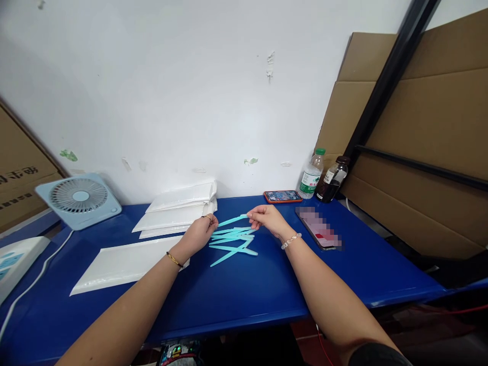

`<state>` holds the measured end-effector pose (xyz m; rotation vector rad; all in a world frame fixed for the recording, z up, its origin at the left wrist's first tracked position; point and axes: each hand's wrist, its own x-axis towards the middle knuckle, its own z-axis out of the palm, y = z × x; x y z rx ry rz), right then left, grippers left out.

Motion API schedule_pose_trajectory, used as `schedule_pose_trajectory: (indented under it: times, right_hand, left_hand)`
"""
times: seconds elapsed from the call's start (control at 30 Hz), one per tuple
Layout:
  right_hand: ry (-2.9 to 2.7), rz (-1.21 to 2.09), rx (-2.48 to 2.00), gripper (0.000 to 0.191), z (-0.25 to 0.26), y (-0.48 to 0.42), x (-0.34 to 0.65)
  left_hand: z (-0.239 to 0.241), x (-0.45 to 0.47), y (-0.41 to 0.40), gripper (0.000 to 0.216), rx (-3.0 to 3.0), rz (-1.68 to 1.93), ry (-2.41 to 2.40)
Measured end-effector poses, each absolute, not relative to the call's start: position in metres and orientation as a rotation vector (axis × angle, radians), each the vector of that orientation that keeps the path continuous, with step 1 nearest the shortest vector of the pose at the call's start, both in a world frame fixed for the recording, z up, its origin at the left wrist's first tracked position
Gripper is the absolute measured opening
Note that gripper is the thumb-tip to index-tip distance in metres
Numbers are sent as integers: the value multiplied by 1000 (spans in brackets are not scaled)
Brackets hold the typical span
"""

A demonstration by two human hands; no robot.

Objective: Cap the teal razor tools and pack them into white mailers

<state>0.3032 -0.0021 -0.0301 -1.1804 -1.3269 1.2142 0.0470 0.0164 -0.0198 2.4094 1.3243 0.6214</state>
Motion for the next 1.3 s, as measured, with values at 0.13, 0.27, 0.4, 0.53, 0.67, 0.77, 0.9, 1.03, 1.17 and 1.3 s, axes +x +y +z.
schedule_pose_trajectory:
  times: [0.13, 0.27, 0.4, 0.53, 0.67, 0.77, 0.9, 1.03, 1.17, 1.3]
  right_hand:
    - [-1588, 1045, -1314, 30, -32, -1, 304]
    - [-1917, 669, -1379, 22, -36, 1, 309]
    - [-1946, 530, -1414, 24, -38, 4, 314]
    - [-1849, 444, -1482, 27, -40, 7, 319]
    - [-1792, 404, -1463, 29, -41, 7, 319]
    - [-1748, 440, -1430, 28, -40, 6, 318]
    - [-1597, 617, -1365, 32, -38, 2, 320]
    - [-1340, 861, -1252, 39, -31, -5, 319]
    - [-1192, 1224, -944, 56, -19, -22, 292]
    - [-1231, 1340, -830, 51, -7, -40, 246]
  left_hand:
    - [-19, 48, 13, 18, 2442, 515, 1322]
    - [-22, 49, 9, 32, 2550, 507, 1234]
    - [-24, 54, -1, 90, 2705, 298, 1081]
    - [-17, 72, -12, 66, 2838, 105, 1128]
    - [-10, 98, -16, 38, 2813, -84, 1237]
    - [-13, 114, -15, 28, 2733, -99, 1284]
    - [-22, 118, -12, 21, 2683, -47, 1317]
    - [-24, 108, -14, 21, 2647, 90, 1398]
    - [-26, 106, -19, 26, 2396, 524, 1469]
    - [-31, 122, -27, 33, 2312, 941, 1076]
